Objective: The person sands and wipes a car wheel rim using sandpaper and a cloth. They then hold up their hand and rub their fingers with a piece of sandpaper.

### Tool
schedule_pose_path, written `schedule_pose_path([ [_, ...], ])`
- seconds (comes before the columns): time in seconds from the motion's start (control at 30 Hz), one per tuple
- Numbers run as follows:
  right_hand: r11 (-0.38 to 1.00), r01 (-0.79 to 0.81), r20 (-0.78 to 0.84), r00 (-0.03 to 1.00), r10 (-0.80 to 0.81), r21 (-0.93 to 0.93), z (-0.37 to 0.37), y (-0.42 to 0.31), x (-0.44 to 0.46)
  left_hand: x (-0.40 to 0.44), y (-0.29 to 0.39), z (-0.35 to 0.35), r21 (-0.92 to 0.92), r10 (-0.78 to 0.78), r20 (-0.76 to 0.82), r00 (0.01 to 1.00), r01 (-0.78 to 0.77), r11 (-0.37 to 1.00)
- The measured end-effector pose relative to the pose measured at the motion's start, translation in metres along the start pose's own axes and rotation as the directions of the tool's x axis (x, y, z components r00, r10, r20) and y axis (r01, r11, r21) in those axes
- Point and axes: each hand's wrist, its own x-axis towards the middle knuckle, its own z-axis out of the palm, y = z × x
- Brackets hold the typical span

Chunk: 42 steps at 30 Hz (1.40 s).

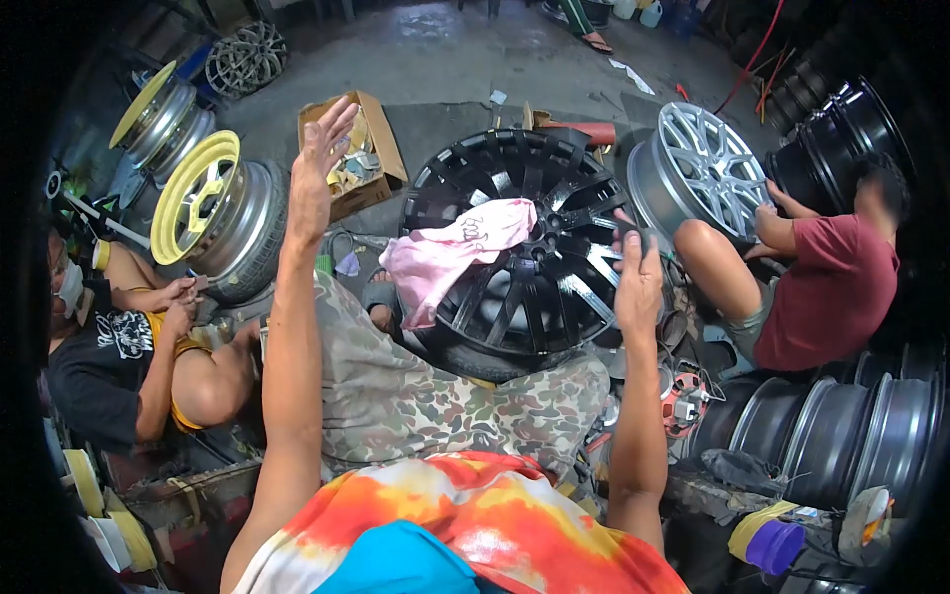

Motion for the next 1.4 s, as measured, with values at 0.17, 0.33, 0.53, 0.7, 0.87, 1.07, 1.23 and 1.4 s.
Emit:
schedule_pose_path([
  [0.17, 0.924, 0.329, 0.397, 0.888, -0.233, -0.195, 0.045, -0.005, -0.066, -0.006, 0.005, 0.016, 0.045, -0.07, 0.096, 0.993, 0.066, 0.997],
  [0.33, 0.902, 0.373, 0.543, 0.814, -0.206, -0.218, 0.079, 0.004, -0.121, -0.017, 0.009, 0.031, 0.197, -0.107, 0.215, 0.971, 0.064, 0.978],
  [0.53, 0.838, 0.412, 0.585, 0.798, -0.144, -0.357, 0.092, 0.002, -0.134, -0.014, -0.002, 0.033, 0.263, -0.056, 0.293, 0.955, -0.025, 0.964],
  [0.7, 0.82, 0.461, 0.589, 0.784, -0.197, -0.34, 0.1, 0.003, -0.13, -0.016, 0.001, 0.034, 0.31, -0.126, 0.354, 0.927, 0.011, 0.951],
  [0.87, 0.774, 0.515, 0.624, 0.754, -0.205, -0.369, 0.094, 0.003, -0.124, -0.018, 0.004, 0.035, 0.379, -0.181, 0.399, 0.899, 0.019, 0.925],
  [1.07, 0.776, 0.532, 0.641, 0.734, -0.222, -0.34, 0.101, 0.0, -0.12, -0.018, 0.001, 0.035, 0.403, -0.195, 0.403, 0.894, 0.018, 0.915],
  [1.23, 0.74, 0.568, 0.682, 0.701, -0.207, -0.36, 0.091, 0.0, -0.117, -0.022, -0.001, 0.038, 0.406, -0.131, 0.446, 0.886, -0.069, 0.911],
  [1.4, 0.697, 0.608, 0.642, 0.716, -0.275, -0.38, 0.107, 0.01, -0.114, -0.024, -0.003, 0.036, 0.401, -0.109, 0.421, 0.9, -0.077, 0.913],
])
